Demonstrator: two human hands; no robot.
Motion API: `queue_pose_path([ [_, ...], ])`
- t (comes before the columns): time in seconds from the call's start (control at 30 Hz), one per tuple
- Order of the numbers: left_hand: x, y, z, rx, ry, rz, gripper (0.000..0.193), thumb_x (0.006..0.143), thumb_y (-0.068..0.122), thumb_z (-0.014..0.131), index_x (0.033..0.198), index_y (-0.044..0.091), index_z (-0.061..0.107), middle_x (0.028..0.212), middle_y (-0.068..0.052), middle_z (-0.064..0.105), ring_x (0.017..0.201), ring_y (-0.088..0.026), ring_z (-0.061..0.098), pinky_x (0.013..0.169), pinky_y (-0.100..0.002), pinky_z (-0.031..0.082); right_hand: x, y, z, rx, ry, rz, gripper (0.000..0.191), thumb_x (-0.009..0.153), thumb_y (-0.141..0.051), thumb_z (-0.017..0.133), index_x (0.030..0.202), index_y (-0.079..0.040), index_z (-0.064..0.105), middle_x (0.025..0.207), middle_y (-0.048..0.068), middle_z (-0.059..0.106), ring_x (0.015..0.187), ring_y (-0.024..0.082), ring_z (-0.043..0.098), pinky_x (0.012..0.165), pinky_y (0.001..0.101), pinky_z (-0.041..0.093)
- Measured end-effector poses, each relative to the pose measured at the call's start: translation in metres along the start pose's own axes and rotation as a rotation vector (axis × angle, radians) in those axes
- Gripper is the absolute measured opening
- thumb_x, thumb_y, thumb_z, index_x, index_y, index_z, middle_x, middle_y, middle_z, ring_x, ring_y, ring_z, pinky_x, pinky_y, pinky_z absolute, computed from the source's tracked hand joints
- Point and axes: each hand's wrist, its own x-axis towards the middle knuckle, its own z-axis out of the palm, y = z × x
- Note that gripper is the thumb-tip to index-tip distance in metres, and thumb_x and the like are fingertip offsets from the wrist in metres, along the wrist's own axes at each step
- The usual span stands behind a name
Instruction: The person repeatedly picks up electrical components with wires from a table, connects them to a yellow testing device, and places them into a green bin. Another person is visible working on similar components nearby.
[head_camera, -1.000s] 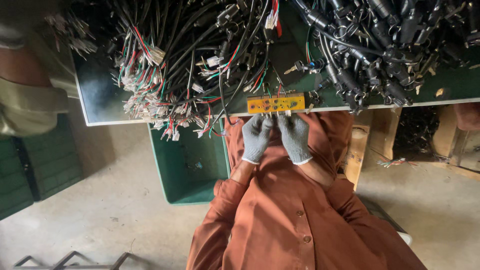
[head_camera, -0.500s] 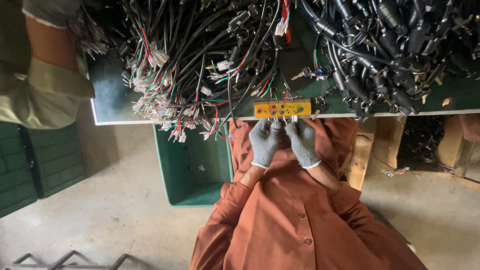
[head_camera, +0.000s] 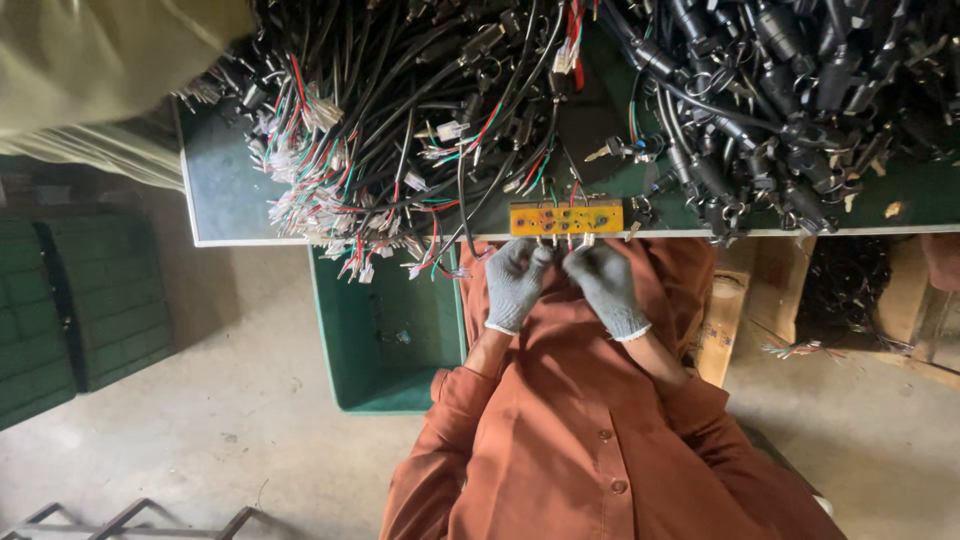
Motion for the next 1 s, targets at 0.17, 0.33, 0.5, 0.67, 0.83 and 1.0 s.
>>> queue_pose_path([
  [0.17,0.003,0.003,-0.008,0.086,-0.06,0.026,0.019,0.096,0.021,0.072,0.091,0.002,0.073,0.075,0.001,0.068,0.065,-0.005,0.054,0.059,-0.026,0.043,0.001,-0.009,-0.007,-0.037,-0.165,-0.01,0.028,0.093,-0.012,0.072,0.119,-0.002,0.065,0.106,0.007,0.07,0.097,0.017,0.066,0.084,0.0292,0.053],
  [0.33,-0.002,-0.002,0.006,-0.194,0.054,-0.078,0.023,0.099,0.018,0.073,0.085,0.001,0.067,0.075,0.003,0.061,0.069,-0.005,0.048,0.061,-0.024,0.041,0.005,-0.012,0.0,-0.105,-0.119,-0.009,0.028,0.093,-0.013,0.073,0.117,-0.002,0.065,0.104,0.007,0.071,0.096,0.018,0.066,0.083,0.0295,0.054],
  [0.5,0.001,-0.002,0.005,-0.294,0.031,-0.089,0.02,0.098,0.016,0.073,0.085,0.002,0.067,0.078,0.005,0.063,0.071,-0.004,0.051,0.064,-0.023,0.044,0.009,-0.009,0.006,-0.155,-0.102,-0.03,0.027,0.092,-0.013,0.073,0.116,-0.002,0.065,0.102,0.007,0.071,0.095,0.018,0.067,0.082,0.0298,0.054],
  [0.67,0.005,0.005,-0.01,-0.4,-0.114,-0.069,0.019,0.1,0.014,0.071,0.085,0.003,0.066,0.079,0.006,0.062,0.073,-0.003,0.05,0.065,-0.022,0.043,0.012,-0.011,0.008,-0.18,-0.142,-0.008,0.027,0.092,-0.014,0.074,0.115,-0.003,0.065,0.1,0.007,0.072,0.094,0.018,0.067,0.081,0.0301,0.055],
  [0.83,0.006,0.014,-0.001,-0.133,0.03,-0.017,0.023,0.096,0.013,0.073,0.078,0.002,0.065,0.069,0.005,0.058,0.066,-0.004,0.047,0.059,-0.023,0.041,0.009,-0.02,-0.002,-0.437,-0.169,-0.14,0.021,0.093,-0.008,0.076,0.109,-0.001,0.065,0.096,0.007,0.071,0.092,0.018,0.068,0.082,0.0313,0.052],
  [1.0,0.009,0.013,-0.006,-0.28,-0.062,-0.112,0.027,0.096,0.013,0.071,0.073,0.004,0.06,0.067,0.006,0.056,0.064,-0.004,0.046,0.057,-0.024,0.038,-0.003,-0.029,-0.015,-0.55,-0.111,-0.375,0.029,0.089,-0.013,0.073,0.115,-0.004,0.068,0.111,0.011,0.072,0.11,0.023,0.061,0.098,0.0364,0.045],
])
